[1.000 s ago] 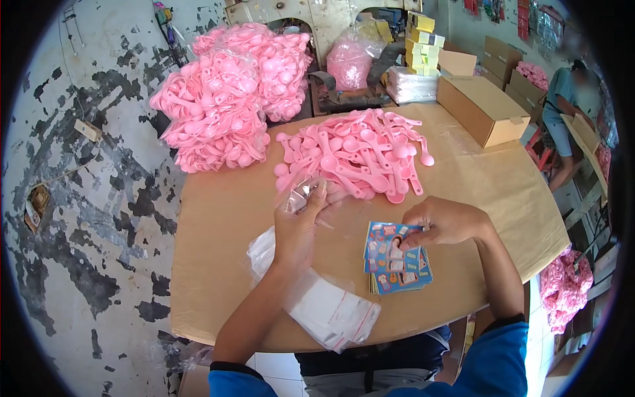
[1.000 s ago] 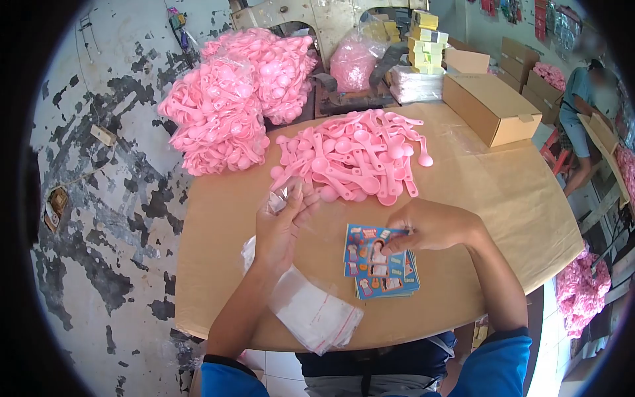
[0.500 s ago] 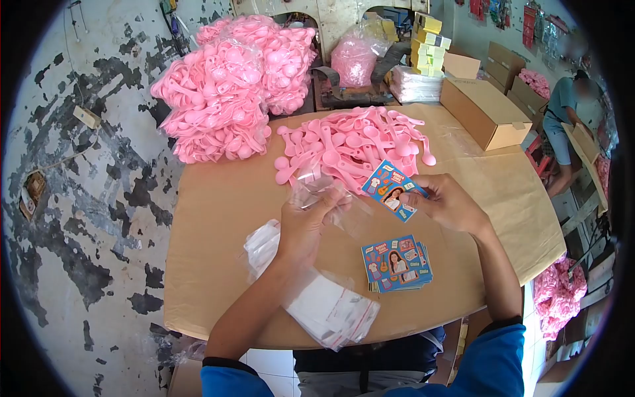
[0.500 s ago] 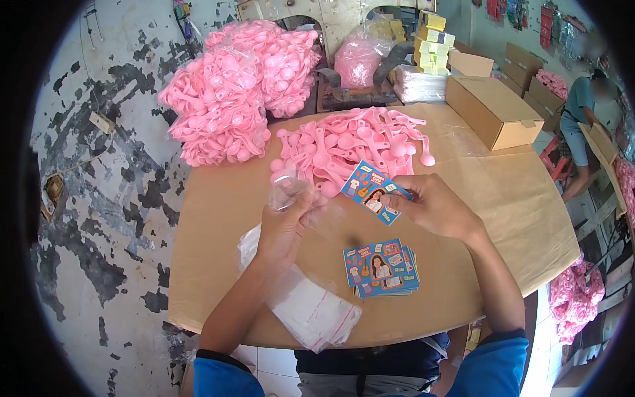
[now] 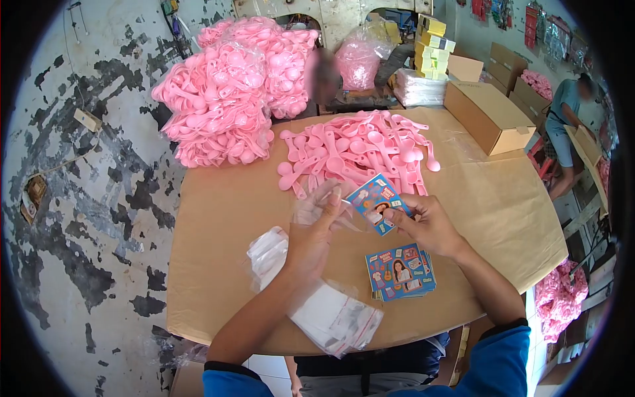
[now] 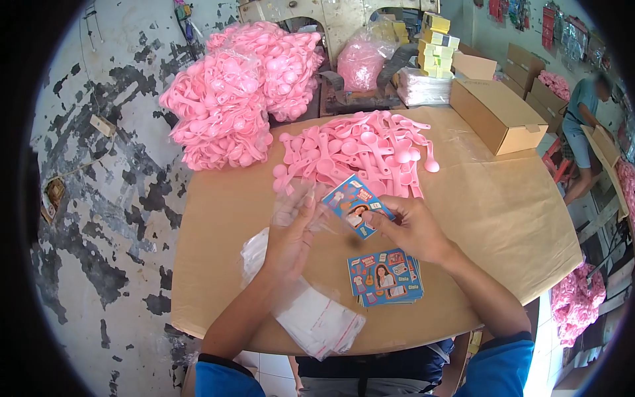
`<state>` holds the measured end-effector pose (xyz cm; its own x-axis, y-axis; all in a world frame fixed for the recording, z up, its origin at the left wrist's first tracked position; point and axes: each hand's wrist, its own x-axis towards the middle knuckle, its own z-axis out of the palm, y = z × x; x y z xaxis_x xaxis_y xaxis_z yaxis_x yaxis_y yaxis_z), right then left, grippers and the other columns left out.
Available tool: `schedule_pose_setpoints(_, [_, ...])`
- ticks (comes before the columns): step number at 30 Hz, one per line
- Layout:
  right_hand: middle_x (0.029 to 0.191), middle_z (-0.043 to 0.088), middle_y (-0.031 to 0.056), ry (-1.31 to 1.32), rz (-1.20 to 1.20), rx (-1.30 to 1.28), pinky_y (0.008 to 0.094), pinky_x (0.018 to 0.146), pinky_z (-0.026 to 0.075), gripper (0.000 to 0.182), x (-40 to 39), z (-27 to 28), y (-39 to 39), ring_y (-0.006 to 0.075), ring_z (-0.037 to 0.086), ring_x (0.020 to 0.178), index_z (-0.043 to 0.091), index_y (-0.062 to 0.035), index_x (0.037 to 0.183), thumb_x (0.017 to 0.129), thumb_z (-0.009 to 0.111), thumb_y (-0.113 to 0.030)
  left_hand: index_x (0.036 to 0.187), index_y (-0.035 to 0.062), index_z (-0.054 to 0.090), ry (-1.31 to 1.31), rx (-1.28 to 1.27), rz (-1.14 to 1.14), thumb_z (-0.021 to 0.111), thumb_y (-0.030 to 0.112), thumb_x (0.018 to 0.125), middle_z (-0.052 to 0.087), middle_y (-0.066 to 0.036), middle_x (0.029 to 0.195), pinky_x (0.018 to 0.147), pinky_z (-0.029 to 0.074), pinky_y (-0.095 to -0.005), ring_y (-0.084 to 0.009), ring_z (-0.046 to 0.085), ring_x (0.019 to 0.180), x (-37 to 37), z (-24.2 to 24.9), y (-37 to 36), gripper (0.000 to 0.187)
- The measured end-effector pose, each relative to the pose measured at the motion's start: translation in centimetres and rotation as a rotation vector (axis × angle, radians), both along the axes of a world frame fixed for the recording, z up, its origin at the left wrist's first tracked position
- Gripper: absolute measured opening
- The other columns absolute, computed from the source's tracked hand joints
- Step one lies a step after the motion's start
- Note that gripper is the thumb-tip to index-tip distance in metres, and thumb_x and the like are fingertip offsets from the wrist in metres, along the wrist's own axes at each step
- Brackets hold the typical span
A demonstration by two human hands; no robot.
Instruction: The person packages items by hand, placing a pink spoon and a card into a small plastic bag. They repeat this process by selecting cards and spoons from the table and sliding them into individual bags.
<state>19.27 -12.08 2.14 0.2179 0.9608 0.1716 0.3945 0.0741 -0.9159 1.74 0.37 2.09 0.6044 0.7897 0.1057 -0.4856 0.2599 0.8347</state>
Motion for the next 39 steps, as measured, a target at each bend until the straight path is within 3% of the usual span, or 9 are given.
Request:
schedule_pose_setpoints(7, [0.084,0.067,0.0046,-0.109,0.103,0.048,0.0266,0.067,0.049,0.03,-0.4,0.2,-0.1,0.0067,0.055,0.071,0.063,-0.0018,0.117,0.093,0.065,-0.019,0.132,-0.002,0.044,0.124,0.122,-0.131,0.064,0.019,0.094,0.058,-0.015,0.125,0.092,0.052,-0.0341,-0.0186,0.06,0.111,-0.2,-1.4,0.8,0.048])
schedule_pose_setpoints(13, [0.087,0.067,0.0041,-0.094,0.151,0.153,0.0264,0.071,0.05,0.034,-0.7,-0.1,-0.2,0.0066,0.057,0.075,0.061,-0.0023,0.124,0.093,0.064,-0.017,0.12,-0.0033,0.058,0.23,0.202,-0.131,0.068,0.016,0.091,0.066,-0.008,0.109,0.085,0.051,-0.027,-0.0115,0.063,0.098,-0.6,0.0,-0.5,0.037])
schedule_pose_setpoints(16, [0.095,0.071,0.0043,-0.008,0.147,0.061,0.0261,0.082,0.049,0.028,-1.0,1.4,-0.9,0.0058,0.058,0.087,0.064,0.0012,0.118,0.093,0.062,-0.012,0.121,-0.0017,0.058,0.115,0.188,-0.038,0.069,0.016,0.09,0.067,-0.007,0.104,0.084,0.052,-0.027,-0.0115,0.064,0.094,-0.4,-0.3,0.0,0.037])
schedule_pose_setpoints(22, [0.091,0.07,0.0045,0.107,0.087,0.063,0.0244,0.07,0.051,0.027,-1.8,1.7,-1.1,0.0049,0.061,0.078,0.065,0.0001,0.118,0.094,0.061,-0.011,0.113,0.0033,0.06,0.138,0.129,-0.114,0.07,0.016,0.089,0.067,-0.005,0.099,0.084,0.051,-0.0268,-0.0099,0.064,0.092,-0.7,0.0,-0.8,0.028])
schedule_pose_setpoints(28, [0.084,0.069,0.0022,0.267,0.102,0.107,0.0228,0.062,0.053,0.026,-3.5,0.8,-0.9,0.0067,0.065,0.075,0.065,-0.0026,0.117,0.095,0.062,-0.017,0.13,-0.0003,0.051,0.312,0.218,-0.221,0.064,0.007,0.092,0.06,-0.009,0.124,0.097,0.048,-0.0331,-0.0155,0.059,0.111,-0.5,-0.4,-2.0,0.041])
schedule_pose_setpoints(29, [0.085,0.067,0.0015,0.284,0.089,0.073,0.0235,0.063,0.053,0.028,-3.5,0.6,-0.9,0.0062,0.063,0.076,0.064,-0.0024,0.118,0.095,0.063,-0.018,0.14,0.0012,0.041,0.298,0.376,-0.314,0.062,0.018,0.095,0.057,-0.013,0.131,0.101,0.046,-0.0364,-0.0199,0.056,0.12,-0.8,0.3,-2.2,0.052])
schedule_pose_setpoints(31, [0.087,0.064,0.0,0.306,0.067,0.001,0.025,0.065,0.052,0.031,-3.3,0.8,-1.0,0.0052,0.059,0.077,0.062,-0.0019,0.12,0.094,0.065,-0.018,0.144,0.0037,0.034,0.064,0.259,-0.286,0.058,0.026,0.097,0.054,-0.015,0.135,0.103,0.045,-0.0386,-0.0232,0.053,0.123,-0.6,0.7,-2.2,0.058])
schedule_pose_setpoints(33, [0.085,0.064,-0.0001,0.346,0.054,-0.009,0.0245,0.063,0.051,0.029,-3.1,0.1,-0.7,0.0056,0.058,0.075,0.062,-0.0013,0.114,0.092,0.067,-0.019,0.15,0.0081,0.023,-0.135,0.132,-0.335,0.05,0.036,0.1,0.048,-0.018,0.14,0.105,0.043,-0.0418,-0.0281,0.05,0.127,-0.8,1.3,-1.5,0.063])
schedule_pose_setpoints(39, [0.072,0.059,0.0,0.472,0.008,-0.016,0.0235,0.054,0.042,0.02,-3.6,0.9,-0.6,0.0055,0.053,0.063,0.06,-0.0043,0.092,0.089,0.072,-0.02,0.147,0.0039,0.026,-0.033,0.359,-0.355,0.051,0.025,0.1,0.047,-0.021,0.141,0.103,0.045,-0.0417,-0.0283,0.05,0.127,-1.0,1.0,-1.4,0.058])
